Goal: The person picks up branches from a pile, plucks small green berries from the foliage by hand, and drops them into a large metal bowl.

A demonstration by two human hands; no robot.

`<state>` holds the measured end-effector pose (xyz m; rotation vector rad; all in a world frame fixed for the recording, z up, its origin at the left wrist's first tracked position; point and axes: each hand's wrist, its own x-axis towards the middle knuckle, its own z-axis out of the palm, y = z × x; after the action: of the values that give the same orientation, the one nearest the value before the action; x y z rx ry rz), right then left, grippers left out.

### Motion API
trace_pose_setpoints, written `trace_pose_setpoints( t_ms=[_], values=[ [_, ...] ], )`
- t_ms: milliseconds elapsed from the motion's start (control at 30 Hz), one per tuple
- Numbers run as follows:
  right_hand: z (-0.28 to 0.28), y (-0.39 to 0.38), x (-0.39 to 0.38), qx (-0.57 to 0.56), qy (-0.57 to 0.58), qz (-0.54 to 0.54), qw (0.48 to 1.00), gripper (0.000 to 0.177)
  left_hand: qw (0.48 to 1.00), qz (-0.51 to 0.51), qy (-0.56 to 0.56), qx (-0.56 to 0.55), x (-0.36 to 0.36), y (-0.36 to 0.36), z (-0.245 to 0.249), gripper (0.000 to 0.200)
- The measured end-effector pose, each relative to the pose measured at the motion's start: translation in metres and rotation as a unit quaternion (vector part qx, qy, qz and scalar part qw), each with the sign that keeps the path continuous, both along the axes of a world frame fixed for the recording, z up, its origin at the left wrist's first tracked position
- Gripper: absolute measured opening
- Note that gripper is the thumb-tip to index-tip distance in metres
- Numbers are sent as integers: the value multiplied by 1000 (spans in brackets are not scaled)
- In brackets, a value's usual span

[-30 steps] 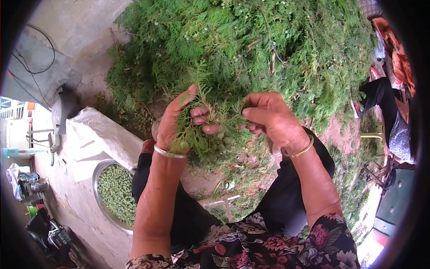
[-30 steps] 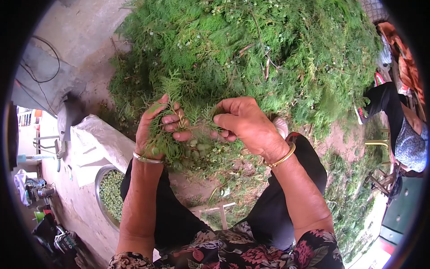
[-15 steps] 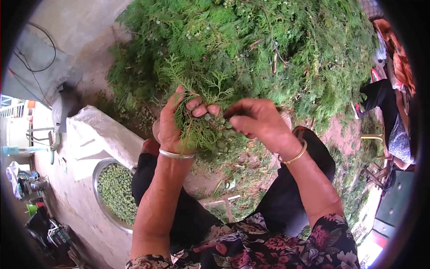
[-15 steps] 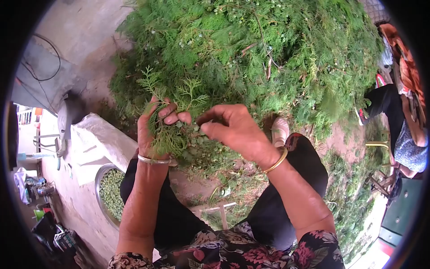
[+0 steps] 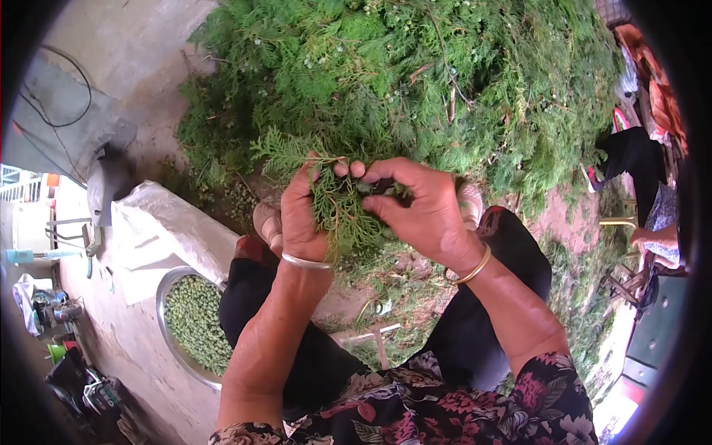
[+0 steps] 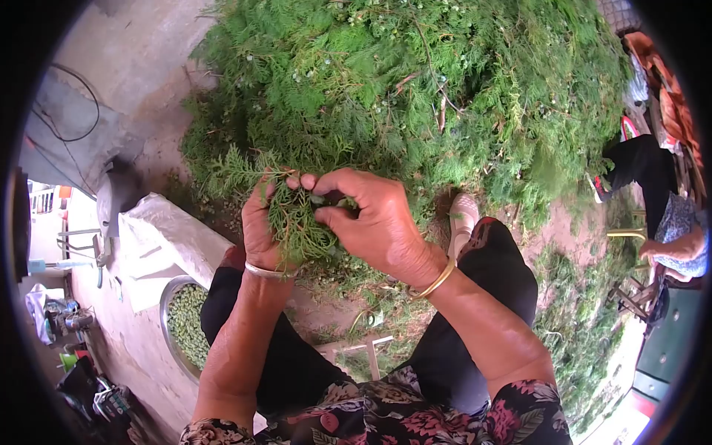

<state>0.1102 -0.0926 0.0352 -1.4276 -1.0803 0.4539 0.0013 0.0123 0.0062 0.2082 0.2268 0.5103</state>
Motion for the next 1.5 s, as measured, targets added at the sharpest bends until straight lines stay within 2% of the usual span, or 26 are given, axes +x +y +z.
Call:
trace_pose_setpoints(
  t_ms=[100, 167, 233, 267, 300, 433, 500, 533, 567, 600, 700, 767, 833, 900, 1000, 1033, 1067, 1100, 1167, 1233, 1300, 1367, 1400, 1433, 1500],
  values=[
    [-8, -2, 6, -54, -61, -6, 997, 15, 1000, -16, -10, 18, 1, -3, -2, 21],
    [-6, -4, 5, -56, -49, -9, 997, 16, 999, 36, -4, 0, 3, -7, -3, 18],
    [-3, -5, 6, -59, -37, -12, 997, 16, 999, 25, 24, -7, 3, -5, -7, 17],
    [-2, -6, 10, -95, -25, -8, 995, 16, 998, 16, 51, -14, 3, -4, -8, 15],
    [-2, -6, 12, -130, -12, -3, 991, 15, 998, 16, 51, -14, 2, -3, -9, 15],
    [-6, -7, 11, -123, -41, -16, 991, 14, 999, -20, 37, 23, 0, -2, 0, 19],
    [-10, -5, 14, -107, 40, -20, 993, 14, 998, -33, 32, 32, 1, -3, 4, 21],
    [-9, -5, 13, -107, 40, -19, 993, 14, 996, -20, 81, 41, 2, -4, 5, 22],
    [-7, -6, 12, -135, 21, -18, 990, 16, 990, -7, 131, 49, 2, -6, 5, 23],
    [-5, -7, 11, -163, 3, -18, 986, 17, 990, -6, 131, 48, 2, -6, 3, 23],
    [-2, -7, 9, -163, -55, -10, 985, 17, 985, 4, 165, 40, 1, -8, -3, 24],
    [-6, -6, 10, -160, -33, -11, 986, 16, 982, 4, 185, 37, 1, -10, -2, 24],
    [-8, -5, 14, -156, -13, -14, 988, 16, 985, -12, 166, 38, 0, -10, -5, 21],
    [-9, -7, 19, -217, -98, -12, 971, 16, 988, -29, 147, 40, -1, -10, -6, 20],
    [-11, -8, 23, -208, -86, 25, 974, 16, 985, -8, 169, 43, -2, -8, -3, 20],
    [-9, -8, 25, -209, -86, 24, 974, 16, 984, -49, 160, 54, -3, -5, -1, 20],
    [-4, -9, 27, -226, -66, 42, 971, 15, 983, -90, 150, 65, -4, -3, 1, 21],
    [0, -10, 29, -242, -47, 60, 967, 15, 982, -90, 150, 64, -3, -3, 5, 21],
    [4, -12, 30, -251, -15, 67, 966, 15, 964, -101, 234, 82, -1, -4, 13, 21],
    [2, -13, 30, -259, 16, 76, 963, 15, 966, -112, 224, 69, 0, -5, 19, 20],
    [-3, -14, 31, -205, 169, 131, 955, 13, 967, -124, 214, 57, -2, -5, 17, 19],
    [12, -15, 31, -219, 175, 138, 950, 12, 989, -138, 51, -14, -3, -3, 13, 19],
    [17, -16, 31, -232, 182, 146, 944, 11, 994, -77, 72, 17, -1, -11, 14, 17],
    [18, -17, 33, -233, 182, 146, 944, 11, 994, -77, 73, 17, -2, -9, 12, 17],
    [19, -18, 38, -234, 305, 193, 903, 13, 991, -108, -25, -73, -5, -1, 6, 14]
  ],
)
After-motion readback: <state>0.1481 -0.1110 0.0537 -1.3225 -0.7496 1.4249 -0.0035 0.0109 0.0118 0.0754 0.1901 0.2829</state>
